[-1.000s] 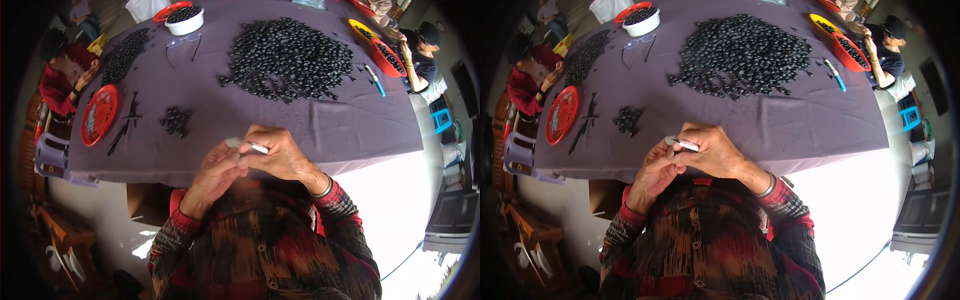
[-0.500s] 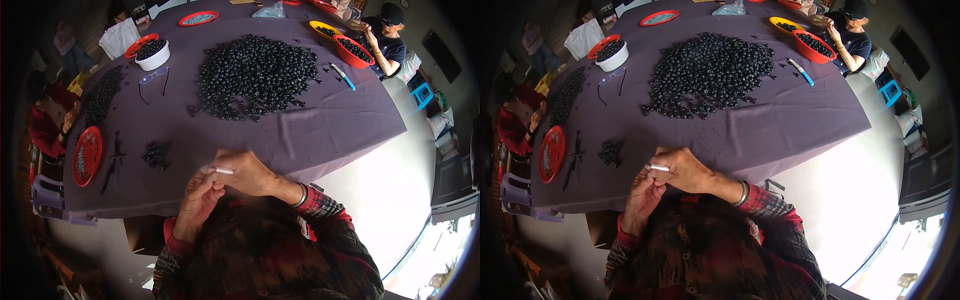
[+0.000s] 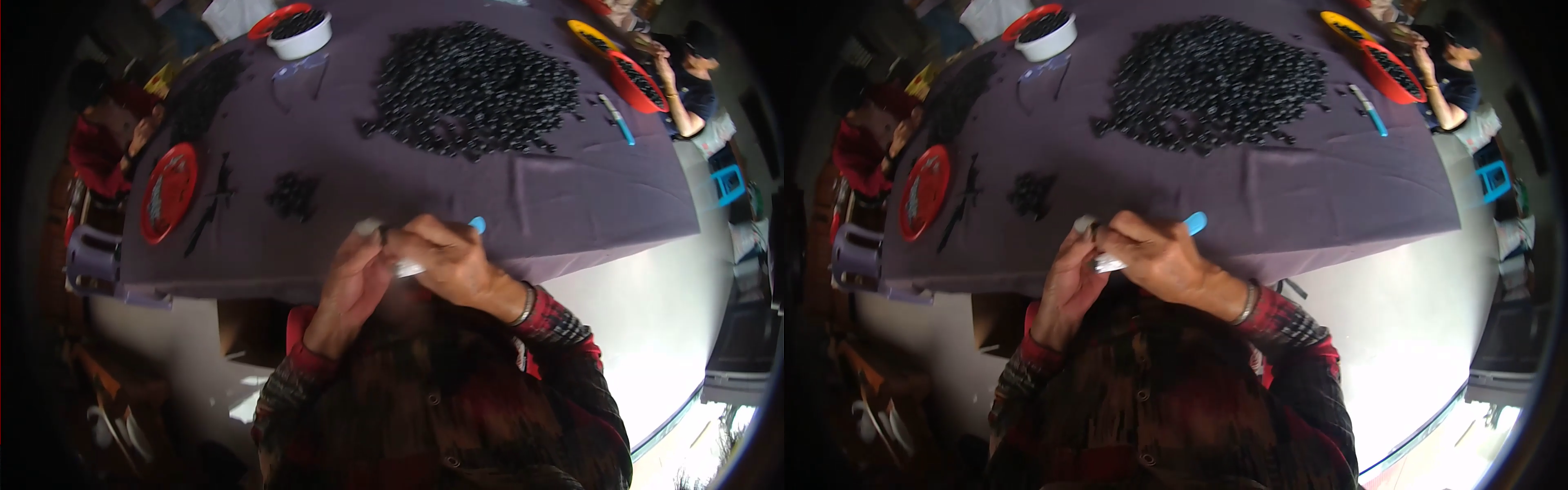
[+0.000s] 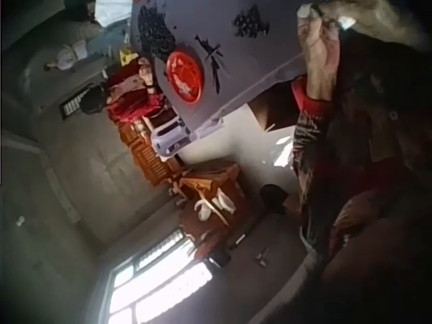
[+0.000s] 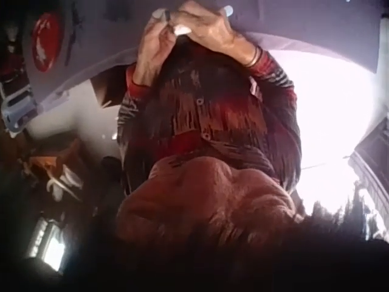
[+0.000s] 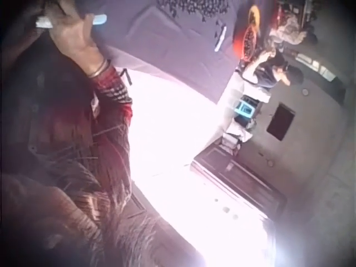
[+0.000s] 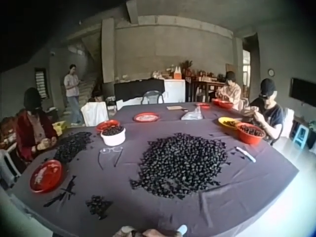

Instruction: The person repeatedly picks up small black components from the table, scrapes each piece using a handheld tool while holding it by hand, and sets the pieces on the table.

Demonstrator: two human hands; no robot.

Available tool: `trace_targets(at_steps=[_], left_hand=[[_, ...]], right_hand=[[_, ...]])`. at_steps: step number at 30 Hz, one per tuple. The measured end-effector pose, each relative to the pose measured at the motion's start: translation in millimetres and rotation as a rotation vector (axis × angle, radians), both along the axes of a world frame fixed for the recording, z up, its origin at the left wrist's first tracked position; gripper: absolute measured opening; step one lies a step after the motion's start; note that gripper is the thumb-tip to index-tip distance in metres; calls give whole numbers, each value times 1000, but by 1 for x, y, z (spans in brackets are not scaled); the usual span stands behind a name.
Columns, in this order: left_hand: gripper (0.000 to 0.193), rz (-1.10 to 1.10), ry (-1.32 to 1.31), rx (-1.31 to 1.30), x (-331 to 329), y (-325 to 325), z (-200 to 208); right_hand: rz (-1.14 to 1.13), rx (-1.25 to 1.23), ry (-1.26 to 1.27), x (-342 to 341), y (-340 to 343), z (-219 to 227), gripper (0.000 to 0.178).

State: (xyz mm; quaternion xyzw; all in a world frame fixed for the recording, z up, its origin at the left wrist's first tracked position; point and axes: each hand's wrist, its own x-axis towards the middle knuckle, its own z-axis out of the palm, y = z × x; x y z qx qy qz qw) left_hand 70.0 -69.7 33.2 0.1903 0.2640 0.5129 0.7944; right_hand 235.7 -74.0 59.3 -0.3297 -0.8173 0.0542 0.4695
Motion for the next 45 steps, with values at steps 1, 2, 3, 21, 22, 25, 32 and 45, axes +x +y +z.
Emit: trace_targets(at_steps=[1, 2, 3, 21, 22, 25, 32, 45], left_hand=[[16, -46, -32, 85, -2, 2, 4], [14, -99, -70, 173, -3, 6, 4], [14, -73, -60, 164, -7, 8, 2], [12, -138, -59, 260, -12, 5, -6], [12, -147, -67, 252, -11, 5, -6], [12, -148, -76, 241, -12, 4, -7], [12, -139, -69, 214, -10, 1, -8], [9, -84, 12, 184, -9, 5, -13]], right_hand=[[13, 2, 10, 1, 1, -1, 34], [19, 7, 13, 3, 2, -5, 34], [45, -3, 22, 3, 1, 1, 34], [122, -341, 11, 13, 3, 5, 20], [119, -339, 27, 13, 3, 4, 19], [112, -375, 0, 13, 3, 9, 19], [94, -330, -38, 14, 3, 6, 20], [-3, -756, 126, 37, 21, 2, 34]])
